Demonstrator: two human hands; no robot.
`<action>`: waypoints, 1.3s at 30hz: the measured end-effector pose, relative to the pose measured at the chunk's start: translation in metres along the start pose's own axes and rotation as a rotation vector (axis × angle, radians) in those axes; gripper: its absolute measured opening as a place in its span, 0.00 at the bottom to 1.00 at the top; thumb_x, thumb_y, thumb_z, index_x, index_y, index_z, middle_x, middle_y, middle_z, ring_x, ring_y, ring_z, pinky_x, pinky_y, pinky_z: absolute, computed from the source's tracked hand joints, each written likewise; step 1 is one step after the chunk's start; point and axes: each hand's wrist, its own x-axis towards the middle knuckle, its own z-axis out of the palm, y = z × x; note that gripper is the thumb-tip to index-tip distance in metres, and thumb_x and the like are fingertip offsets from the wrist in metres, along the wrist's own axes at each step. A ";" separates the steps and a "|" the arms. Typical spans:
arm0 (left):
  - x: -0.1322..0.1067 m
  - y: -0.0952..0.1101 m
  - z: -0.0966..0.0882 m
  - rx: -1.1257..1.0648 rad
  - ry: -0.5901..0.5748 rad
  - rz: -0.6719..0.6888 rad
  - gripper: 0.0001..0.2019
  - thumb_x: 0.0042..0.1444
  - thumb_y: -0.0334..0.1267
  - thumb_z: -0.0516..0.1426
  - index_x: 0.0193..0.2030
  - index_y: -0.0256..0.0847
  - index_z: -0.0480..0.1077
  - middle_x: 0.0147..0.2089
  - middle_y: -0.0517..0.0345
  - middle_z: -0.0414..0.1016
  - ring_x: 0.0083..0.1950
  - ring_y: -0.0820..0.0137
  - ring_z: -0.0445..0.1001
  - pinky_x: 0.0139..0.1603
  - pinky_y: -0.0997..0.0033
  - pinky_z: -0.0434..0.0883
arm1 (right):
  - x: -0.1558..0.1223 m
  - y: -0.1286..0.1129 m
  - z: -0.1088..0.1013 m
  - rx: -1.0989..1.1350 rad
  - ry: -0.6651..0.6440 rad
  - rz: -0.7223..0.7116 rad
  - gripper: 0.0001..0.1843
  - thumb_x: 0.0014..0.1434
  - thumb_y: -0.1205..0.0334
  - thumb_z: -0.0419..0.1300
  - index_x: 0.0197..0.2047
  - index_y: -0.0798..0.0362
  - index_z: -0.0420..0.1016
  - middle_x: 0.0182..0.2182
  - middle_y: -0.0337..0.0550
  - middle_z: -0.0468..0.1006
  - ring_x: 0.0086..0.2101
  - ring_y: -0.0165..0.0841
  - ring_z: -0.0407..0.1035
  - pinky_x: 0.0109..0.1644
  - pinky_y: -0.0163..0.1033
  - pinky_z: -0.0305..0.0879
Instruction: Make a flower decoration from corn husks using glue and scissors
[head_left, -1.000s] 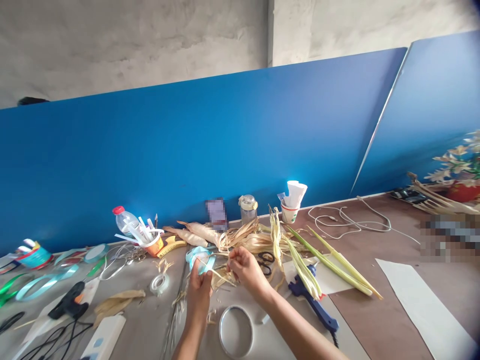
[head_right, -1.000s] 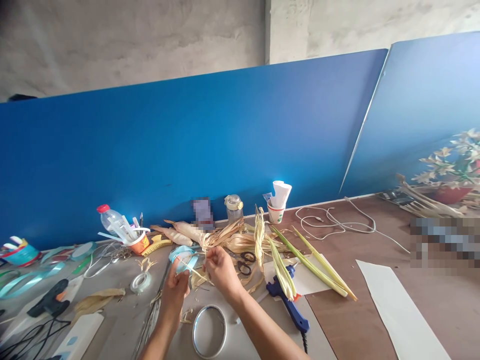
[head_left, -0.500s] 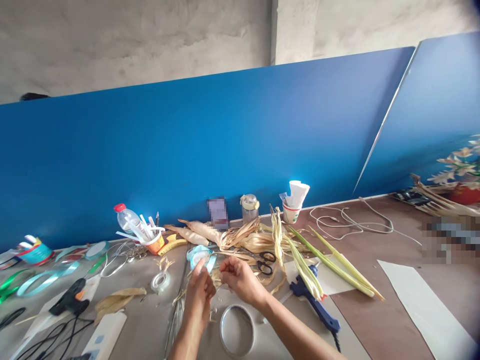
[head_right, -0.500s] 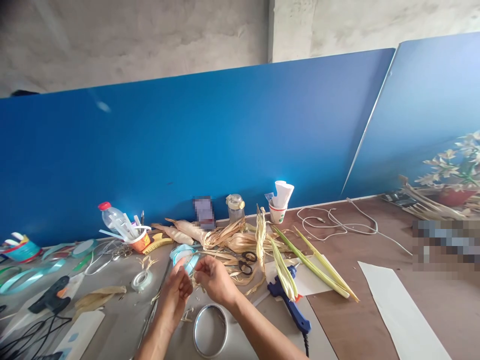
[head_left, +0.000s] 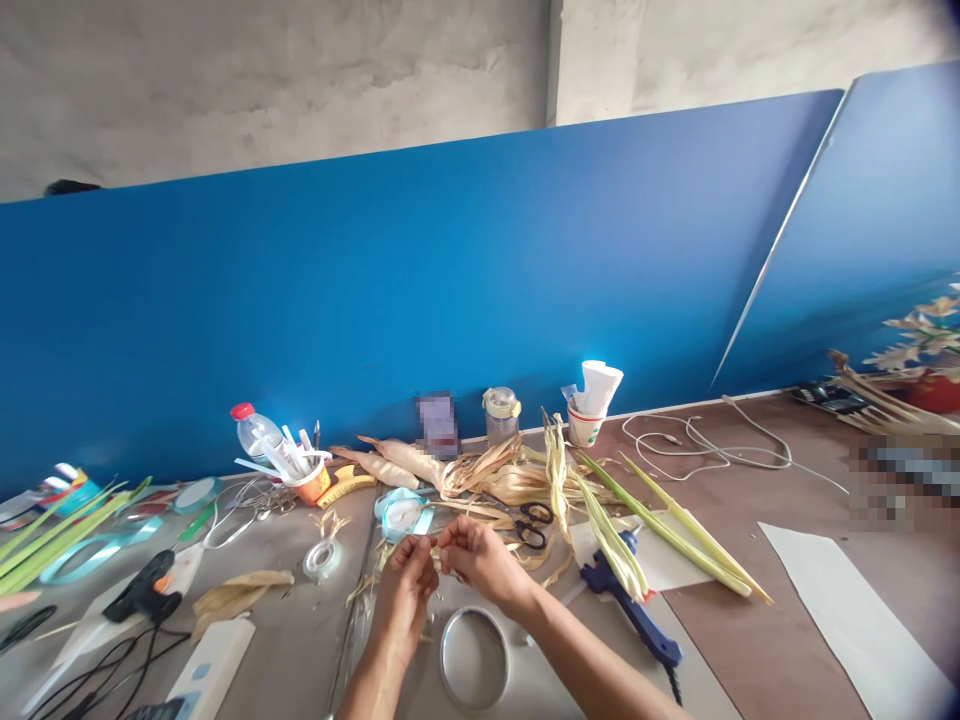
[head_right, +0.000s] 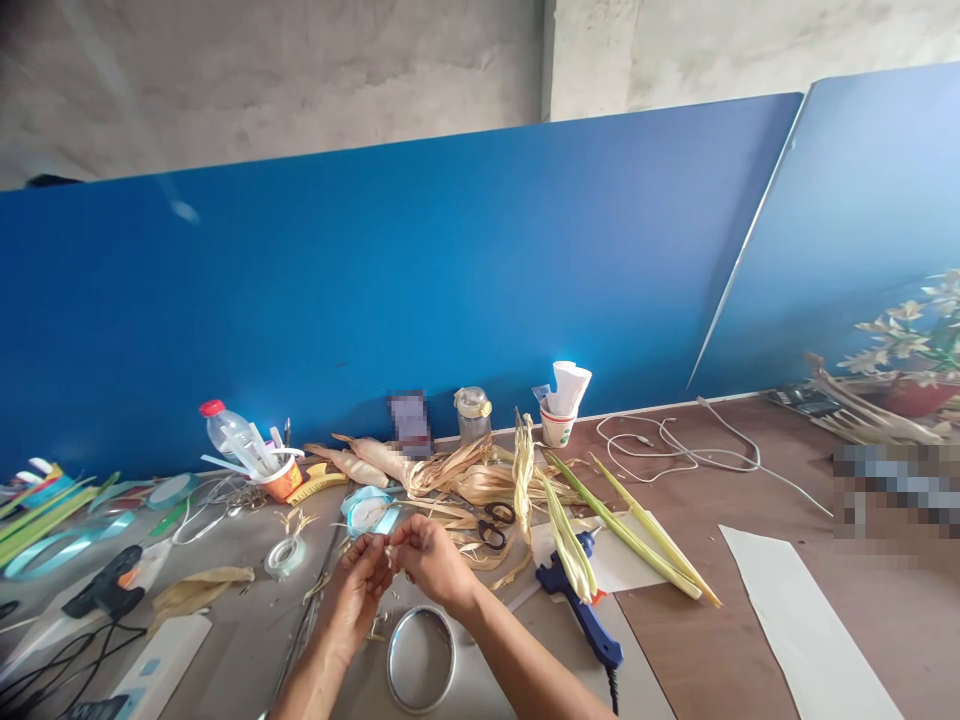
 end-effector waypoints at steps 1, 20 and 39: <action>0.000 0.000 0.000 0.005 -0.005 0.006 0.16 0.42 0.46 0.64 0.24 0.37 0.64 0.13 0.73 0.50 0.15 0.84 0.45 0.17 0.81 0.46 | 0.000 0.000 -0.001 0.025 -0.012 -0.002 0.07 0.43 0.67 0.55 0.30 0.54 0.65 0.16 0.30 0.66 0.15 0.21 0.51 0.20 0.29 0.46; 0.000 -0.005 0.001 0.113 0.019 0.042 0.19 0.43 0.48 0.61 0.19 0.40 0.57 0.13 0.72 0.52 0.15 0.81 0.49 0.18 0.78 0.49 | -0.001 -0.004 -0.001 0.186 -0.074 0.028 0.12 0.43 0.56 0.62 0.26 0.57 0.71 0.16 0.35 0.69 0.16 0.25 0.63 0.24 0.32 0.58; 0.004 -0.013 -0.008 0.230 0.029 0.219 0.18 0.47 0.47 0.60 0.19 0.41 0.57 0.16 0.70 0.48 0.19 0.77 0.47 0.20 0.74 0.48 | 0.004 0.005 -0.012 -0.310 0.140 0.096 0.30 0.55 0.38 0.46 0.14 0.54 0.58 0.11 0.34 0.58 0.15 0.23 0.50 0.21 0.32 0.48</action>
